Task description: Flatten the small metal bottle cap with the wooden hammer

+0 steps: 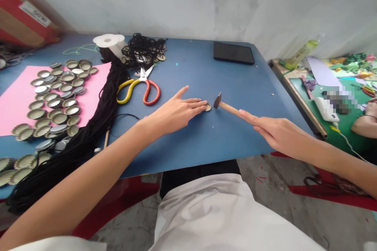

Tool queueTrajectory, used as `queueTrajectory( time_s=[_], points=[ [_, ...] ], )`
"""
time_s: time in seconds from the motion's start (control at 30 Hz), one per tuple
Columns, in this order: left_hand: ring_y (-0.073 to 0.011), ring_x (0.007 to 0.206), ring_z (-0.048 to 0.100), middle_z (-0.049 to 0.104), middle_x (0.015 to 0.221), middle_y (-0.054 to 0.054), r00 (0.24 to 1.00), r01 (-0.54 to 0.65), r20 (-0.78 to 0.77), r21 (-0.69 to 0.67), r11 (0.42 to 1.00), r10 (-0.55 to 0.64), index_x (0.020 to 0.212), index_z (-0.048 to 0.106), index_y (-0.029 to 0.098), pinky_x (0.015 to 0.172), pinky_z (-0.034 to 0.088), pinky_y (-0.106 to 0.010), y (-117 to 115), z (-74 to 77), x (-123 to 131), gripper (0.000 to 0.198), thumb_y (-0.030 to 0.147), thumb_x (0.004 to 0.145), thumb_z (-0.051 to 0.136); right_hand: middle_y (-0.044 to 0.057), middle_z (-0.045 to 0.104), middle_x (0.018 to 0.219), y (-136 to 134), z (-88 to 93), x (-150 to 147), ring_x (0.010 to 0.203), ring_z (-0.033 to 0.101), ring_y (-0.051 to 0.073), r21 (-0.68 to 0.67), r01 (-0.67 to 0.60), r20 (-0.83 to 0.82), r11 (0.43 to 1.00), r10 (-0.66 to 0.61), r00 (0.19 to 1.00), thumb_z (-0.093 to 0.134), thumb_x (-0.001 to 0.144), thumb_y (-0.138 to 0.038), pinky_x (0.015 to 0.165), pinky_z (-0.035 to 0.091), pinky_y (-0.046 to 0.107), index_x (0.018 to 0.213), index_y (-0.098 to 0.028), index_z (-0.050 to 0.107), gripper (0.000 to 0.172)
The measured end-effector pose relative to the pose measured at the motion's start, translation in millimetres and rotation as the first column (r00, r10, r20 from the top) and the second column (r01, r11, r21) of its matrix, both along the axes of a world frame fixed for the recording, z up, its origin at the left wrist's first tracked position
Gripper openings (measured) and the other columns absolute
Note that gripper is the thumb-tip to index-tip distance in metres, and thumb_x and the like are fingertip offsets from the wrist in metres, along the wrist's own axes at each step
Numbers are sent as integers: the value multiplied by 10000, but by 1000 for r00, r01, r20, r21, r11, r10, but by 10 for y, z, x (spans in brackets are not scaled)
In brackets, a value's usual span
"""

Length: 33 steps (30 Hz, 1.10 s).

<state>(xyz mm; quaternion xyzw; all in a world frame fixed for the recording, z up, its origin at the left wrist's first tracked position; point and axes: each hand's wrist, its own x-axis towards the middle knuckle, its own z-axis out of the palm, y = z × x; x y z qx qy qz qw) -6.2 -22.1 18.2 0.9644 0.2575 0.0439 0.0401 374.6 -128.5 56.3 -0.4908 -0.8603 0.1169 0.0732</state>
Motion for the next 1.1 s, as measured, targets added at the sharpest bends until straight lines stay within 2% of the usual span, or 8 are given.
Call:
queueTrajectory(
  time_s=[0.13, 0.27, 0.37, 0.5, 0.63, 0.77, 0.87, 1.1],
  points=[
    [-272, 1647, 615, 590, 1784, -106, 1000, -3, 7, 1, 1000, 3, 1723, 615, 240, 1493, 116, -710, -11, -1, 1, 823, -56, 975, 440, 53, 911, 1265, -22, 16, -63, 937, 882, 271, 37, 81, -64, 996, -78, 995, 522, 1139, -200, 937, 730, 426, 1888, -363, 355, 784],
    [-278, 1654, 601, 619, 1775, -88, 1000, -3, 1, 29, 1000, 3, 1704, 634, 250, 1494, 138, -689, -22, -9, 4, 793, -51, 990, 467, 17, 905, 1331, -12, -44, -38, 1009, 909, 297, -70, 15, -17, 997, -16, 1000, 560, 1124, -191, 925, 743, 446, 1868, -432, 376, 804],
    [-298, 1643, 597, 665, 1733, -109, 1000, -15, 14, 94, 995, 14, 1663, 674, 240, 1478, 244, -643, -23, -21, 26, 765, -62, 984, 492, 18, 853, 1477, -40, -90, 48, 1094, 911, 311, -92, 21, -16, 996, -22, 1000, 499, 1172, -221, 928, 747, 468, 1869, -460, 351, 752],
    [-283, 1559, 664, 722, 1648, -130, 999, 5, 39, 115, 993, -10, 1588, 722, 210, 1420, 391, -554, -2, -47, 73, 720, -81, 984, 460, 50, 803, 1567, -106, -176, 88, 1210, 889, 317, -127, 56, -35, 990, -61, 998, 421, 1222, -263, 981, 743, 489, 1877, -391, 351, 672],
    [-275, 1669, 570, 654, 1747, -107, 999, 33, 29, 53, 998, -34, 1616, 694, 189, 1458, 326, -580, 29, -53, 66, 763, -100, 966, 416, 58, 773, 1617, -136, -233, 68, 1243, 876, 301, -88, 54, -59, 995, -59, 997, 431, 1217, -264, 966, 747, 448, 1870, -382, 374, 667],
    [-276, 1731, 497, 578, 1810, -87, 1000, 20, -11, -2, 1000, -20, 1708, 621, 212, 1486, 223, -645, 36, -26, 7, 856, -100, 938, 416, 67, 901, 1264, -136, -165, 35, 940, 878, 252, 56, 36, -89, 998, -31, 996, 469, 1195, -243, 870, 737, 394, 1875, -371, 381, 697],
    [-274, 1747, 476, 531, 1838, -73, 1000, -3, -30, -35, 999, 2, 1757, 569, 234, 1490, 171, -679, 23, -20, -20, 914, -105, 925, 401, 56, 898, 1166, -115, -103, -16, 847, 831, 225, 155, 79, -175, 985, -51, 983, 442, 1205, -240, 868, 724, 377, 1884, -378, 361, 697],
    [-244, 1739, 489, 524, 1839, -59, 1000, -6, -1, -36, 999, 6, 1790, 533, 279, 1506, 115, -636, 13, -75, -31, 941, -77, 922, 444, 36, 891, 1368, -11, -43, -5, 1041, 895, 284, -81, -9, -38, 997, 6, 999, 460, 1183, -260, 896, 739, 429, 1852, -408, 426, 685]
  ],
)
